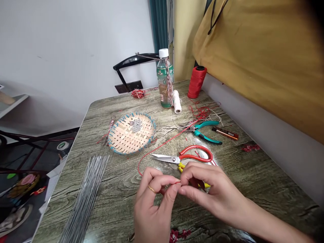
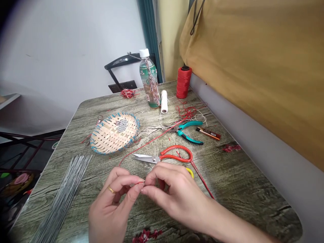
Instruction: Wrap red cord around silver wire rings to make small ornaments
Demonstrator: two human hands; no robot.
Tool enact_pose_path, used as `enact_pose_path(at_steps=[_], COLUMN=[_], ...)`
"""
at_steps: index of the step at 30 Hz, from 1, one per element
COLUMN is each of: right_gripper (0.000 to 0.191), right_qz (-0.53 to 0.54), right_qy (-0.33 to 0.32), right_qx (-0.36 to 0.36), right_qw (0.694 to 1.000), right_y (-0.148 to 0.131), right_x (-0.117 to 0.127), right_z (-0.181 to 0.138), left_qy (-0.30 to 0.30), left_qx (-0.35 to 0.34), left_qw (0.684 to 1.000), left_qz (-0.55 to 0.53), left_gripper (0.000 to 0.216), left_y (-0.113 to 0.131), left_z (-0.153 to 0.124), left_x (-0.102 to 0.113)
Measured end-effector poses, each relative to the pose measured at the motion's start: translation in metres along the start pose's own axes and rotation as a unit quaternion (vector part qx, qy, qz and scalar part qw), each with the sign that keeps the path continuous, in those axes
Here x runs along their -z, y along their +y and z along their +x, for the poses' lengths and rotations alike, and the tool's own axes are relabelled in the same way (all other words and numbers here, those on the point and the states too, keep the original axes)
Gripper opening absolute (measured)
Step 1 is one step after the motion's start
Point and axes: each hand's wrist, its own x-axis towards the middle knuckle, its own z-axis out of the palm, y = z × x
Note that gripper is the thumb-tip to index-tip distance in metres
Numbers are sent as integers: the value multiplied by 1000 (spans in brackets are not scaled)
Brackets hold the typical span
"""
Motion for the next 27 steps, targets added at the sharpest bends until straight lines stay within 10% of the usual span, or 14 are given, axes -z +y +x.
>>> enact_pose_path(at_steps=[7, 12, 27], right_gripper=[13, 21, 28], right_qz=[-10, -79, -203], right_qy=[2, 124, 149], right_qx=[43, 160, 231], right_qw=[999, 976, 940], right_y=[6, 7, 8], right_x=[3, -3, -10], right_z=[3, -3, -14], left_qy=[-49, -41, -37], left_qx=[169, 278, 346], left_qw=[972, 919, 863], left_qz=[-159, -278, -367], left_gripper=[11, 10, 6], left_y=[3, 4, 6], left_z=[3, 8, 4], left_x=[5, 8, 1])
